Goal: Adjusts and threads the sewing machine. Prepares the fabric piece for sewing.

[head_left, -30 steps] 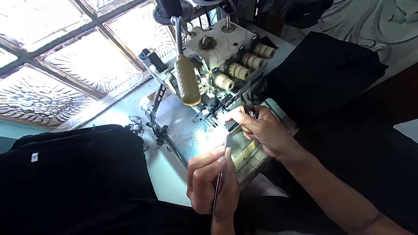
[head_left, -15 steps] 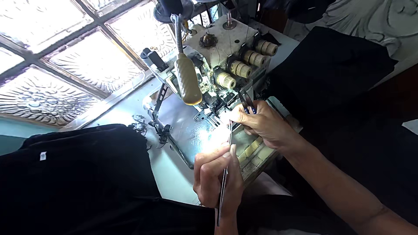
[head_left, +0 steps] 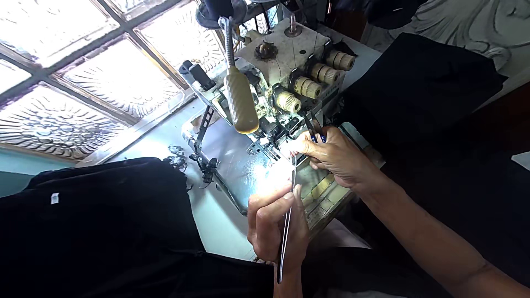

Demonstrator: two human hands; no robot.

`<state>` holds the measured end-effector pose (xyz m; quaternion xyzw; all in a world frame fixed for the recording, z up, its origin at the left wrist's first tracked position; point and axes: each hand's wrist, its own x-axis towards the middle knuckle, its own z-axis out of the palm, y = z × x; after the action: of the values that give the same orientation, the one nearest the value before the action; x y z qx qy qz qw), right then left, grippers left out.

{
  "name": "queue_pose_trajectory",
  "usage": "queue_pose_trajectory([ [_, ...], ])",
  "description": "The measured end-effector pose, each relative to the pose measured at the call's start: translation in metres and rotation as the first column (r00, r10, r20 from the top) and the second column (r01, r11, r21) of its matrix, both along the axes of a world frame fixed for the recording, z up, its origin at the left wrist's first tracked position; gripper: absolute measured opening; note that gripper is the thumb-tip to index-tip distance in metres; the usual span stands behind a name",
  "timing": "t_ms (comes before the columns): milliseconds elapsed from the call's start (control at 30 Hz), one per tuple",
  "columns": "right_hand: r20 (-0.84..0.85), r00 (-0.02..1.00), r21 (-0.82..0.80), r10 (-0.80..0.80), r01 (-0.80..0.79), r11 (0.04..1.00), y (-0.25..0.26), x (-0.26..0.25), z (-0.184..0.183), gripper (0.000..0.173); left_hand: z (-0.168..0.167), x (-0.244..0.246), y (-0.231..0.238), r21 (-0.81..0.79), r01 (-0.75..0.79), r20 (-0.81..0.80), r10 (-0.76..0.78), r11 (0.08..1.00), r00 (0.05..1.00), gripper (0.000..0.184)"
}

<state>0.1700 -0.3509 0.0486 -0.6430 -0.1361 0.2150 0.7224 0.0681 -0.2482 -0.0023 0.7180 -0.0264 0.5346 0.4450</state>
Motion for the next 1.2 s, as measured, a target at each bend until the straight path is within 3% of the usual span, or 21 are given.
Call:
queue_pose_trajectory([
  [633, -0.047, 0.999, 0.020, 0.027, -0.026, 0.999, 0.000, 0.000, -0.004, 0.025, 0.001, -0.003, 0.000, 0.007, -0.013, 0.008, 0.013, 1.000, 1.000, 0.011],
  [733, 0.038, 0.998, 0.018, 0.058, -0.058, 0.998, -0.004, 0.000, -0.010, 0.042, 0.003, -0.005, 0.001, 0.005, -0.024, 0.017, 0.023, 1.000, 1.000, 0.011],
  [833, 0.267, 0.963, -0.106, 0.027, 0.001, 0.994, -0.008, -0.001, -0.014, 0.052, 0.006, -0.007, 0.001, 0.000, -0.033, 0.022, 0.033, 0.999, 0.999, 0.012],
  [900, 0.532, 0.847, -0.279, 0.013, 0.160, 0.947, -0.011, -0.005, -0.017, 0.034, 0.007, -0.007, 0.000, -0.010, -0.033, 0.028, 0.034, 0.999, 0.999, 0.012],
  [1000, 0.852, 0.518, -0.348, 0.079, 0.446, 0.825, -0.014, -0.008, -0.026, 0.022, 0.008, -0.005, -0.001, -0.009, -0.027, 0.027, 0.028, 1.000, 0.999, 0.011],
  [1100, 0.958, 0.245, -0.269, 0.148, 0.593, 0.759, -0.016, -0.006, -0.035, 0.020, 0.007, -0.004, -0.003, 0.015, -0.041, 0.018, 0.041, 0.999, 0.999, 0.012],
  [1200, 0.973, 0.144, -0.230, 0.179, 0.638, 0.735, -0.016, -0.005, -0.037, 0.021, 0.008, -0.003, -0.006, 0.020, -0.040, 0.022, 0.039, 0.999, 0.999, 0.012],
])
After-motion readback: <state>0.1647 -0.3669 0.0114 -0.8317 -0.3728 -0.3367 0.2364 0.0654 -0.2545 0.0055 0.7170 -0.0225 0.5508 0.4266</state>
